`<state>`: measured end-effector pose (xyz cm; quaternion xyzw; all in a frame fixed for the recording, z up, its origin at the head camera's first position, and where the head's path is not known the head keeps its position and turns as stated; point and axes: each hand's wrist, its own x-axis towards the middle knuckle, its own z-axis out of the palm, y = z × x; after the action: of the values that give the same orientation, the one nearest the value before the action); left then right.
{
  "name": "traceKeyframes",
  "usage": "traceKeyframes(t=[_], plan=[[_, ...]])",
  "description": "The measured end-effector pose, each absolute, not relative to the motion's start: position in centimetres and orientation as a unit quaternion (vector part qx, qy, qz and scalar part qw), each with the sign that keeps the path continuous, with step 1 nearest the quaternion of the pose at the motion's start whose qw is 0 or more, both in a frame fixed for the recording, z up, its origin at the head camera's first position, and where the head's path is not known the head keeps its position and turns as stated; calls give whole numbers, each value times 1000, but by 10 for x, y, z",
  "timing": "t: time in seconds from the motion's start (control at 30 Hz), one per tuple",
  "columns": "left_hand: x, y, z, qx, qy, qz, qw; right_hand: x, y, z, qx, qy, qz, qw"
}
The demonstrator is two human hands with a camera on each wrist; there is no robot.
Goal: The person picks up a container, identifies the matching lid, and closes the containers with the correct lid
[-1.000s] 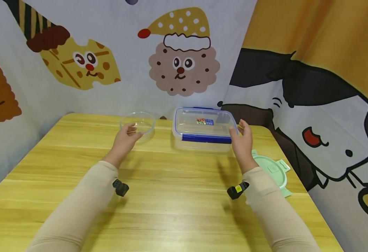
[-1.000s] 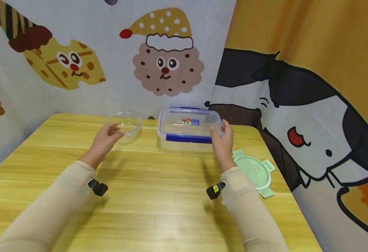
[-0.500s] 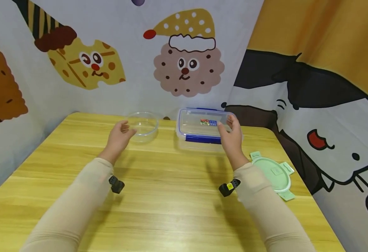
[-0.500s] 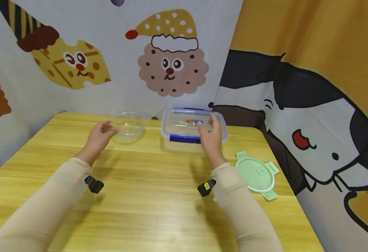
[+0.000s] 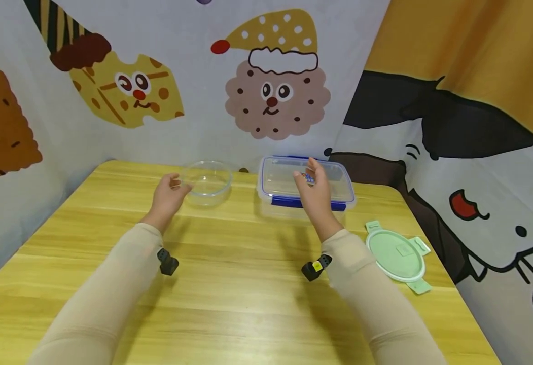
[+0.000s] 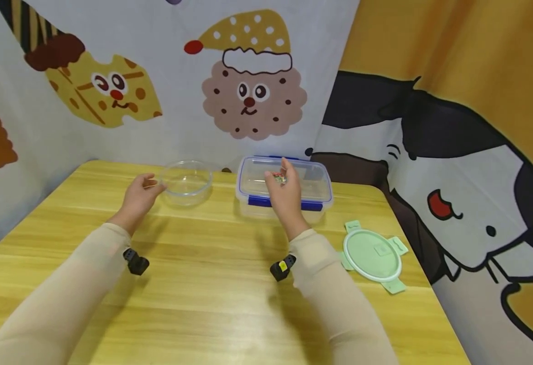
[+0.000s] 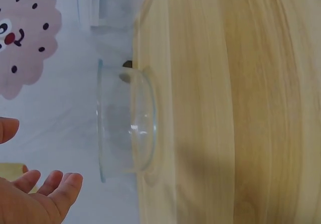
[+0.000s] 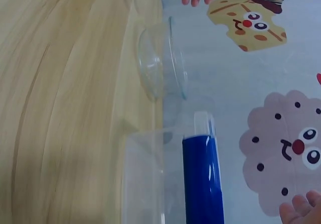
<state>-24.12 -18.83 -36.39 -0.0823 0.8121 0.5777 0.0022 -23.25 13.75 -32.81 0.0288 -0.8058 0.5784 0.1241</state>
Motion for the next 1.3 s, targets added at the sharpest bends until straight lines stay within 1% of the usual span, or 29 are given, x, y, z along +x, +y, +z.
traceKeyframes(t=[0.23,0.5,0.7,1.1,1.3], plan=[[-249,-197,-367,-95,818,568,0,-242,116,-327,36,-805,584,96],[-257,-199,-372,-103,820,564,3,-251,96,-329,51,-799,594,82],[-261,-200,-379,-116,810,575,13,-258,79,-337,51,-792,604,67],[-270,-201,-387,-142,797,586,24,-266,44,-347,51,-795,605,16],[-278,-203,-390,-153,793,588,46,-275,25,-353,36,-791,611,-6]])
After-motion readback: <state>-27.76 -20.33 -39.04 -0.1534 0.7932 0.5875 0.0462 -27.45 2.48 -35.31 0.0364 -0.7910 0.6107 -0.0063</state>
